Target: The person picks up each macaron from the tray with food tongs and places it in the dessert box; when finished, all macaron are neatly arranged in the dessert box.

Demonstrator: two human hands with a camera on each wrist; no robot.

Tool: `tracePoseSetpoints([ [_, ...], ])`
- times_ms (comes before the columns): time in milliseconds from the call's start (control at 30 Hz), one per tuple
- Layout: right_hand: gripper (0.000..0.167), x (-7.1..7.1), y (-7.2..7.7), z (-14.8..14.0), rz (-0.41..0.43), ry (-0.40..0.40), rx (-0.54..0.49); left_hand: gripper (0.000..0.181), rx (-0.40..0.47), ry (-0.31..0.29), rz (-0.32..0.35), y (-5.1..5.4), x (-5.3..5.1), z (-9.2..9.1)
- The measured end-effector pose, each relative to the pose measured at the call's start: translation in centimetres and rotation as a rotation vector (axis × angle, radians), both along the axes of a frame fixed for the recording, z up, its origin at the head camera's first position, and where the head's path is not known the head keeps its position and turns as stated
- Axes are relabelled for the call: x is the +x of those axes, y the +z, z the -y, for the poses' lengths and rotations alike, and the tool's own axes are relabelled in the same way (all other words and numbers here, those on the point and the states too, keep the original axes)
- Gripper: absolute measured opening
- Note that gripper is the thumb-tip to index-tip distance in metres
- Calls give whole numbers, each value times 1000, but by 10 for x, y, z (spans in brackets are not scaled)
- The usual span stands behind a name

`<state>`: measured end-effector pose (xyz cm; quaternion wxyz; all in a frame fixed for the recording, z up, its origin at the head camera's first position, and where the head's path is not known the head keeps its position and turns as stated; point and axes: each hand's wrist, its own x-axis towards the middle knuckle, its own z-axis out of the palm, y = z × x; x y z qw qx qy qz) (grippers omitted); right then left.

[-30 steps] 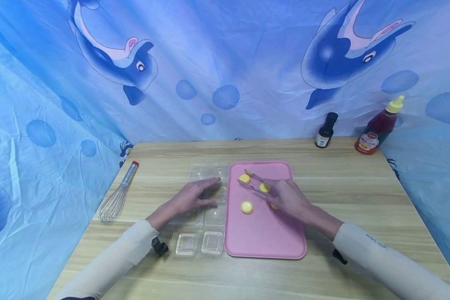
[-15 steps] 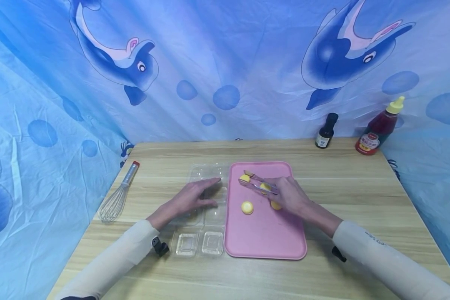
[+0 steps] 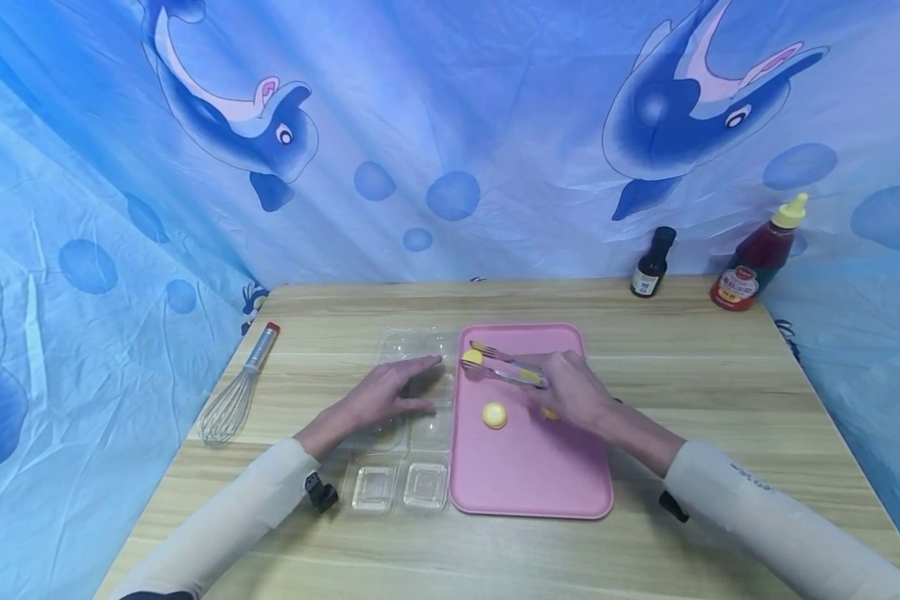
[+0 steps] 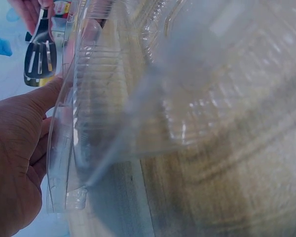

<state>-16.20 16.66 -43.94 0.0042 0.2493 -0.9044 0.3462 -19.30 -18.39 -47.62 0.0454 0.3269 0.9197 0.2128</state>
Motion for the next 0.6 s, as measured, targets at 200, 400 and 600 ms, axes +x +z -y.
tracePoseSetpoints([
  [200, 56, 6, 2, 11, -14, 51, -18, 86, 8, -8, -16, 0, -1, 0],
  [400, 50, 9, 0, 23, -44, 102, -18, 87, 5, -12, -15, -1, -1, 0],
  [600, 53, 10, 2, 34, -28, 123, 7, 89, -6, -17, -36, -2, -2, 0],
])
